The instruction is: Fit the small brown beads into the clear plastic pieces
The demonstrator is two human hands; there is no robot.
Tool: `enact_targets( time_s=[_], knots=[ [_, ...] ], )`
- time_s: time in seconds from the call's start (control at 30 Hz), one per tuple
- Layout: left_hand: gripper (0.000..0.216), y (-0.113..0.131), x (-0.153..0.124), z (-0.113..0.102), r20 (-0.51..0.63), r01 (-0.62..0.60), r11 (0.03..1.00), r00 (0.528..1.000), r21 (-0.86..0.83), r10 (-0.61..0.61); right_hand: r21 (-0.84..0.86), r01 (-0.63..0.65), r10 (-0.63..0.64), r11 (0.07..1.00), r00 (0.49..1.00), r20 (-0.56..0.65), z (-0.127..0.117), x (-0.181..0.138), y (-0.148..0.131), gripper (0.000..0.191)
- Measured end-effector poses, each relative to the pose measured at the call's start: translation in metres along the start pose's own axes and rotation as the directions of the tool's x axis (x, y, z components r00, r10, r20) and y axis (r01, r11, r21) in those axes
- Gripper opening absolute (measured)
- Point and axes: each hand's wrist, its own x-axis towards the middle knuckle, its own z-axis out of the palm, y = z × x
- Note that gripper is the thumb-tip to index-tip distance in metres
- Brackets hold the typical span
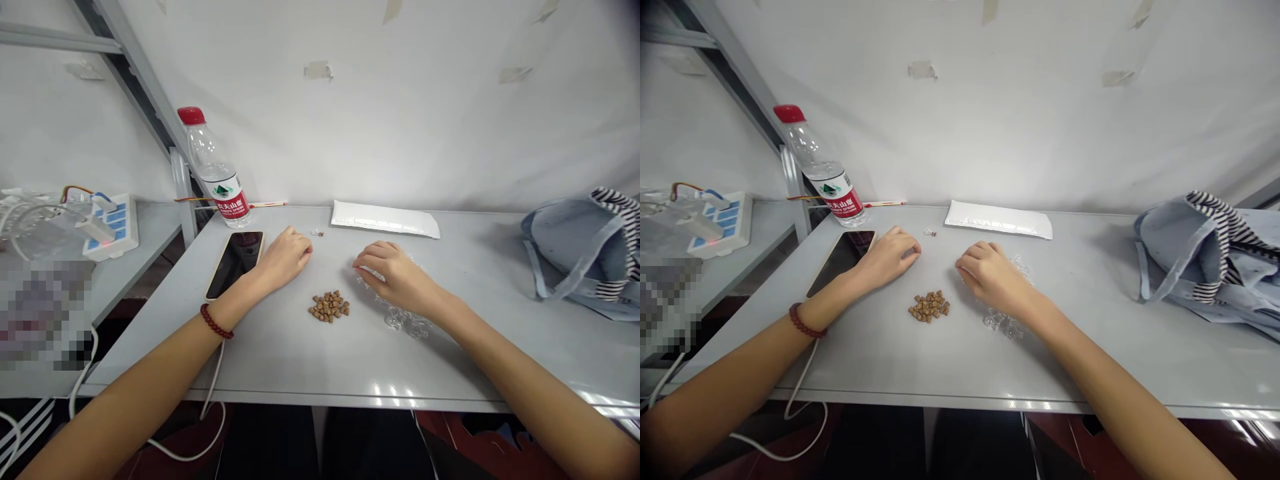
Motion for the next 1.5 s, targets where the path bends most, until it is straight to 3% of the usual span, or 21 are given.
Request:
enact_targets(
  time_s=[0.1,0.2,0.3,0.37,0.5,0.6,0.77,1.1,1.33,1.4,1.5],
  knots=[
    [0.011,0.007,-0.001,-0.001,-0.055,0.063,0.993,0.996,-0.103,-0.069,0.012,0.002,-0.002,1.0,0.999,-0.033,0.001,0.001,-0.003,0.025],
    [0.011,0.018,-0.003,-0.004,-0.043,0.144,0.912,0.984,-0.384,-0.174,0.049,0.001,0.003,0.999,0.997,-0.081,0.003,0.001,-0.008,0.022],
    [0.019,0.034,-0.008,-0.012,0.051,0.198,0.62,0.968,-0.759,-0.247,0.136,-0.014,0.032,0.991,0.99,-0.134,0.005,0.0,-0.016,0.023],
    [0.022,0.045,-0.012,-0.018,0.121,0.221,0.427,0.961,-0.877,-0.249,0.19,-0.011,0.041,0.982,0.987,-0.156,0.005,0.0,-0.021,0.026],
    [0.019,0.054,-0.018,-0.023,0.152,0.211,0.28,0.964,-0.936,-0.218,0.232,0.03,0.027,0.972,0.971,-0.237,0.007,0.0,-0.028,0.02],
    [0.016,0.055,-0.019,-0.022,0.167,0.235,0.29,0.956,-0.928,-0.241,0.222,0.038,0.022,0.974,0.965,-0.262,0.007,0.001,-0.028,0.017],
    [0.01,0.058,-0.019,-0.022,0.216,0.333,0.383,0.923,-0.862,-0.318,0.183,0.009,0.025,0.983,0.983,-0.184,0.005,0.001,-0.023,0.02],
    [0.005,0.053,-0.018,-0.036,0.315,0.361,0.514,0.932,-0.778,-0.179,0.157,0.084,-0.052,0.984,0.979,-0.199,0.008,0.003,-0.017,0.023],
    [0.015,0.041,-0.017,-0.036,0.505,0.422,0.641,0.861,-0.641,-0.063,0.104,-0.125,0.156,0.987,0.913,-0.378,-0.002,0.002,0.013,0.017],
    [0.018,0.04,-0.017,-0.037,0.507,0.383,0.679,0.862,-0.626,-0.018,0.097,-0.152,0.176,0.984,0.925,-0.337,-0.003,0.001,0.019,0.017],
    [0.018,0.038,-0.017,-0.039,0.468,0.334,0.707,0.884,-0.623,-0.006,0.098,-0.147,0.162,0.984,0.972,-0.169,-0.001,0.0,0.019,0.018]
  ],
)
